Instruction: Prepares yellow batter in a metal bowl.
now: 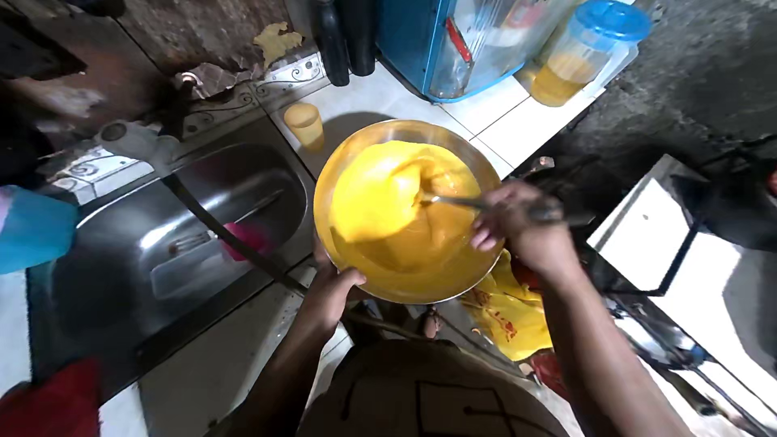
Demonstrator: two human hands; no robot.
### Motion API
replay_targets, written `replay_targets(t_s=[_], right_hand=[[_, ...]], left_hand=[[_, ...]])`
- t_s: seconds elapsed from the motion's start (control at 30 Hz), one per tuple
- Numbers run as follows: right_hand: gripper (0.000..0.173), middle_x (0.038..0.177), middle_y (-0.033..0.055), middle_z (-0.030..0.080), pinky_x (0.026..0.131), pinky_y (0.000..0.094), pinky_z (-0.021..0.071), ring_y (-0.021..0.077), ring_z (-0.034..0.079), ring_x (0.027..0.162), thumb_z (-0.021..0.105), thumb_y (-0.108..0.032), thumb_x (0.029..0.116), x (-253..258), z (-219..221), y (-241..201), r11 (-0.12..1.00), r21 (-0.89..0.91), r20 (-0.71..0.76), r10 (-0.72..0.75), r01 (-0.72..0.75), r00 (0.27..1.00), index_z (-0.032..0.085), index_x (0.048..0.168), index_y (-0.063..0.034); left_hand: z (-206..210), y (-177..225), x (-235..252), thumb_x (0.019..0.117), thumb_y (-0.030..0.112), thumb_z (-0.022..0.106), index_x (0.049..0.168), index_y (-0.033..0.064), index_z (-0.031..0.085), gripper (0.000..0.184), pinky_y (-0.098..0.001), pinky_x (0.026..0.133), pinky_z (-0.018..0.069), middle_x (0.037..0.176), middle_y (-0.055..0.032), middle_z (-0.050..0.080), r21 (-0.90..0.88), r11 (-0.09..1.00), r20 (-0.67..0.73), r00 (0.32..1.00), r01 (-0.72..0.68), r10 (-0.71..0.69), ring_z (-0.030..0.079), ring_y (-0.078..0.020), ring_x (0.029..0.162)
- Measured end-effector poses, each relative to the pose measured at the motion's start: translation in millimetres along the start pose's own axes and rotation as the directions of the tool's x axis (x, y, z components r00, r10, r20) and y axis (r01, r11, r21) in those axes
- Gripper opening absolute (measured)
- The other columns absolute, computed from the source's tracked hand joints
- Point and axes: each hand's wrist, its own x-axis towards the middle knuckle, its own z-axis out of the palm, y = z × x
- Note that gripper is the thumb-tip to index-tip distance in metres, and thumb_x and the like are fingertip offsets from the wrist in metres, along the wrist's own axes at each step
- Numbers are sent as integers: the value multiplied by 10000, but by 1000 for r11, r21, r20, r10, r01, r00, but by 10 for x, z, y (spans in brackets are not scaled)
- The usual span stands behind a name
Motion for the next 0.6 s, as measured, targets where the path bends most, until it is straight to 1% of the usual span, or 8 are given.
replay_targets(t_s=[0.07, 0.1, 0.2, 0.3, 0.37, 0.47, 0.53, 0.6], right_hand=[[182, 742, 31, 738, 558, 266, 644, 130, 727, 581, 481, -139, 1073, -10, 38, -90, 1000, -22, 211, 25, -20, 977, 641, 1051, -53], [179, 741, 18, 742, 551, 244, 634, 112, 723, 577, 488, -159, 1072, -3, -34, -120, 998, -46, 249, 57, -47, 967, 640, 1046, -67], [199, 749, 6, 721, 490, 216, 586, 83, 674, 541, 621, -235, 1012, -19, -276, -188, 984, -174, 217, 66, -28, 974, 665, 1157, -106], [393, 819, -23, 720, 488, 205, 564, 66, 655, 574, 757, -391, 903, -111, -479, -268, 983, -165, 192, -49, 82, 980, 659, 1249, -233], [346, 872, -39, 750, 540, 206, 593, 58, 686, 629, 756, -456, 913, -158, -729, -357, 974, -123, 246, -155, 189, 957, 712, 1199, -267], [162, 881, -16, 762, 583, 239, 628, 91, 717, 662, 750, -328, 941, -141, -1121, -557, 935, -258, 367, -140, 245, 920, 763, 1063, -223], [96, 766, -66, 729, 537, 262, 609, 67, 691, 610, 733, -284, 876, -121, -1059, -745, 755, -612, 340, -16, 234, 940, 747, 935, -210], [141, 678, -14, 625, 528, 442, 533, 182, 631, 590, 756, -270, 842, -67, -712, -894, 365, -874, 359, 41, 321, 932, 685, 911, -169]], left_hand=[[-42, 36, 14, 761, -45, 600, 1517, 41, 271, 830, -318, 725, 624, 1195, -127, 622, -20, 1000, -36, 999, 22, -23, 701, -147, 935], [-73, 13, 17, 744, -47, 601, 1529, 46, 250, 865, -296, 760, 610, 1209, -115, 621, -22, 1000, -22, 1000, 8, -8, 691, -127, 956], [-116, -51, 62, 686, -2, 623, 1627, 154, -2, 1140, -284, 821, 596, 1409, -110, 515, -18, 998, 41, 997, -58, 59, 660, -104, 1076], [-102, -29, 79, 694, -24, 632, 1625, 185, -6, 1148, -312, 755, 624, 1384, -120, 533, -61, 996, 46, 997, -62, 65, 690, -133, 1017], [-88, -22, 76, 692, -33, 633, 1626, 202, -37, 1173, -318, 744, 628, 1423, -123, 506, -94, 993, 64, 995, -64, 71, 693, -141, 1024], [-82, 4, 79, 721, -54, 621, 1623, 232, -37, 1153, -399, 677, 651, 1404, -146, 512, -130, 991, 77, 996, -41, 52, 706, -223, 1016], [-84, 10, 95, 728, -53, 616, 1626, 240, -56, 1159, -414, 687, 649, 1432, -155, 497, -132, 991, 80, 996, -36, 46, 699, -236, 1042], [-71, 21, 100, 726, -58, 610, 1623, 246, -75, 1169, -392, 698, 644, 1457, -153, 474, -125, 992, 74, 996, -33, 43, 695, -218, 1050]])
